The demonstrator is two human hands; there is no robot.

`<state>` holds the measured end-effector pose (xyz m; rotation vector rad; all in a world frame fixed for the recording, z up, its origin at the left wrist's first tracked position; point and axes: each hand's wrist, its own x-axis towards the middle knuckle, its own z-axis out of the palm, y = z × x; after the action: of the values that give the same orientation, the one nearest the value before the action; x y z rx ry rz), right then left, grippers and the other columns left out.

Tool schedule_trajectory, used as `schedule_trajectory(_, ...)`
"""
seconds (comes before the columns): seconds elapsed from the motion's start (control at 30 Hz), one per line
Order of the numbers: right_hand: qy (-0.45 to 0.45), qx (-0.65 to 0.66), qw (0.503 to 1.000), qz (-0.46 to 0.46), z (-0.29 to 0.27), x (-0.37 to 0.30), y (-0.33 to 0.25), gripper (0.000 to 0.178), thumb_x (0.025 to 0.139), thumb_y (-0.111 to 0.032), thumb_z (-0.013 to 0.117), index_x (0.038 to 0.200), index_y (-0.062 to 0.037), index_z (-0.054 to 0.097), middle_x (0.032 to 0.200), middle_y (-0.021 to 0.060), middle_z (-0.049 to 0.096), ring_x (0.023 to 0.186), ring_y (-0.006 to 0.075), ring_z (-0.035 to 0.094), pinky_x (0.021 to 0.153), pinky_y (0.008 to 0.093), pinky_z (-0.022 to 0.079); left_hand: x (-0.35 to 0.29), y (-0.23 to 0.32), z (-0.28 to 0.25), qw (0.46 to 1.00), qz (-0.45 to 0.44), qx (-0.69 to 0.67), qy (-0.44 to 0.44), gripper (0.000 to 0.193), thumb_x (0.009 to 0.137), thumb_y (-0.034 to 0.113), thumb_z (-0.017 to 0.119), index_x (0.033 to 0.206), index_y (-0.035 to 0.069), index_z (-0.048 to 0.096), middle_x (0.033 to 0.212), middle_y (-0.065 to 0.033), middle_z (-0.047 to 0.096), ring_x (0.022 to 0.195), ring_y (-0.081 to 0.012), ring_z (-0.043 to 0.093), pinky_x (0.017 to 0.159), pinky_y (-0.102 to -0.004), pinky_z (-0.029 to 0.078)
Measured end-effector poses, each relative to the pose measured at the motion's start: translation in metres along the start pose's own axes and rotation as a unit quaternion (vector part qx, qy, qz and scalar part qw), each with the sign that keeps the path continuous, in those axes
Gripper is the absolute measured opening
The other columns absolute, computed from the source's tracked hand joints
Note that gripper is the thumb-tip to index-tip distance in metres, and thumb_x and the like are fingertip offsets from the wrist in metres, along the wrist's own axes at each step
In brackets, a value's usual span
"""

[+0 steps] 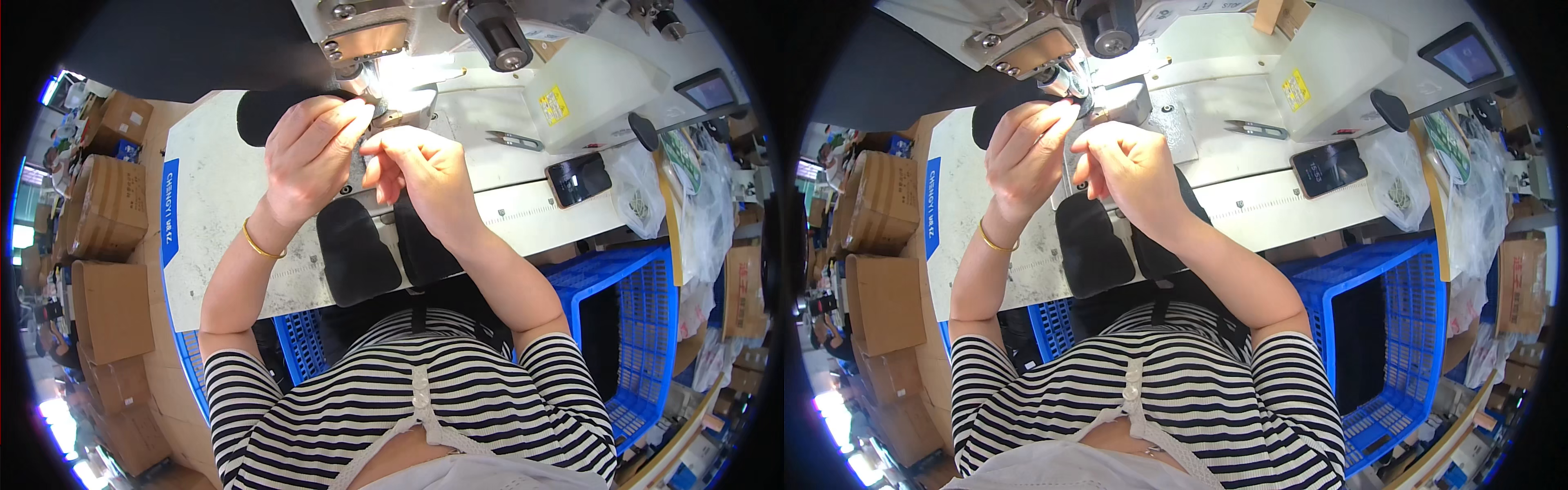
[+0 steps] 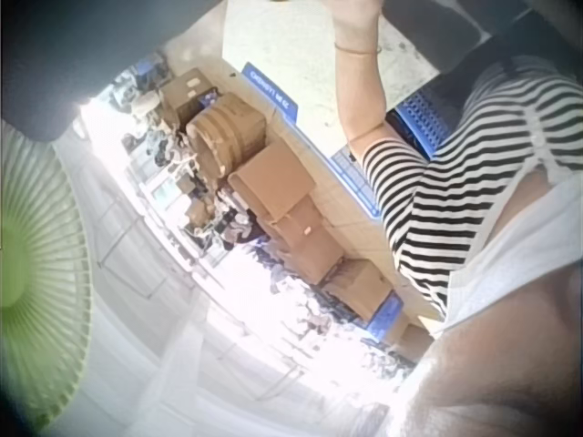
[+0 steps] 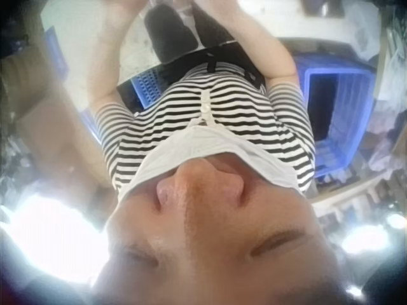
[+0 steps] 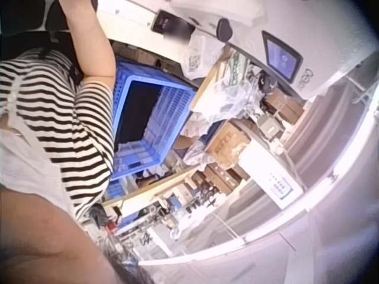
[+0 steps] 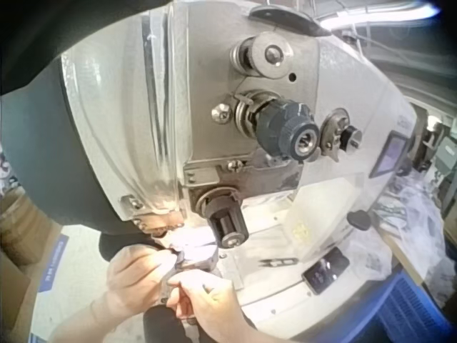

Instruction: The person aligns fabric shoe pieces by hand and stitches their edges together using a sewing machine.

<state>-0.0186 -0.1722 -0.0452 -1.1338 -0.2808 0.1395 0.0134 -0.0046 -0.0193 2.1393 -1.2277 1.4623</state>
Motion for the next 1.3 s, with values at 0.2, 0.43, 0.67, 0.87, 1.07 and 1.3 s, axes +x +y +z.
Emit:
schedule_trajectory(0.2, -0.012, -0.007, 1.000, 0.022, -0.006, -0.008, 0.002, 0.022, 0.098, -0.012, 0.052, 0.092, 0.0011, 0.068, 0.070, 0.0072, 0.067, 0.054, 0.0070, 0.057, 0.051, 0.0215, 0.046, 0.000, -0.005, 0.006, 0.999, 0.005, 0.031, 0.003, 0.032, 0.057, -0.003, 0.068, 0.089, -0.003, 0.070, 0.092, -0.0078, 0.068, 0.085, -0.0236, 0.065, 0.071, -0.0339, 0.055)
schedule_trajectory(0.43, -0.027, -0.031, 0.999, 0.036, -0.006, -0.010, 0.004, 0.022, 0.098, -0.012, 0.052, 0.092, 0.0005, 0.069, 0.070, 0.0058, 0.068, 0.055, 0.0052, 0.056, 0.052, 0.0202, 0.047, 0.005, 0.010, 0.007, 0.998, -0.025, 0.062, -0.020, 0.034, 0.055, 0.000, 0.069, 0.089, -0.002, 0.069, 0.086, -0.0077, 0.062, 0.078, -0.0224, 0.061, 0.063, -0.0319, 0.052)
schedule_trajectory(0.67, -0.026, -0.044, 0.998, 0.046, -0.008, -0.012, 0.006, 0.021, 0.098, -0.012, 0.052, 0.091, -0.0012, 0.069, 0.069, 0.0042, 0.068, 0.054, 0.0045, 0.056, 0.050, 0.0193, 0.043, 0.003, 0.011, 0.008, 0.995, -0.063, 0.059, -0.042, 0.033, 0.060, 0.002, 0.070, 0.092, -0.002, 0.069, 0.089, -0.0079, 0.062, 0.081, -0.0223, 0.061, 0.065, -0.0322, 0.052)
schedule_trajectory(0.87, -0.058, -0.069, 0.994, 0.064, -0.016, -0.016, 0.004, 0.023, 0.100, -0.017, 0.053, 0.097, -0.0003, 0.069, 0.075, 0.0059, 0.069, 0.060, 0.0070, 0.060, 0.055, 0.0198, 0.046, -0.035, -0.031, -0.004, 0.992, 0.012, 0.114, -0.060, 0.033, 0.076, -0.001, 0.066, 0.109, -0.002, 0.067, 0.121, -0.0120, 0.063, 0.112, -0.0260, 0.059, 0.090, -0.0379, 0.051)
schedule_trajectory(1.07, 0.030, -0.056, 0.998, -0.001, 0.008, -0.015, 0.002, 0.020, 0.098, -0.015, 0.057, 0.095, 0.0018, 0.068, 0.078, 0.0004, 0.067, 0.066, 0.0051, 0.060, 0.059, 0.0205, 0.049, -0.017, -0.020, -0.042, 0.991, 0.069, 0.073, -0.085, 0.032, 0.070, -0.001, 0.064, 0.101, -0.003, 0.071, 0.093, -0.0136, 0.072, 0.074, -0.0236, 0.069, 0.065, -0.0305, 0.056)
schedule_trajectory(1.3, 0.001, -0.091, 0.995, -0.029, 0.007, -0.026, 0.005, 0.016, 0.098, -0.011, 0.055, 0.097, 0.0012, 0.065, 0.068, -0.0031, 0.054, 0.063, 0.0011, 0.046, 0.054, 0.0222, 0.041, 0.019, 0.049, -0.044, 0.982, -0.053, 0.080, -0.162, 0.037, 0.064, 0.000, 0.067, 0.100, 0.001, 0.073, 0.089, -0.0046, 0.064, 0.065, -0.0145, 0.057, 0.052, -0.0253, 0.045)
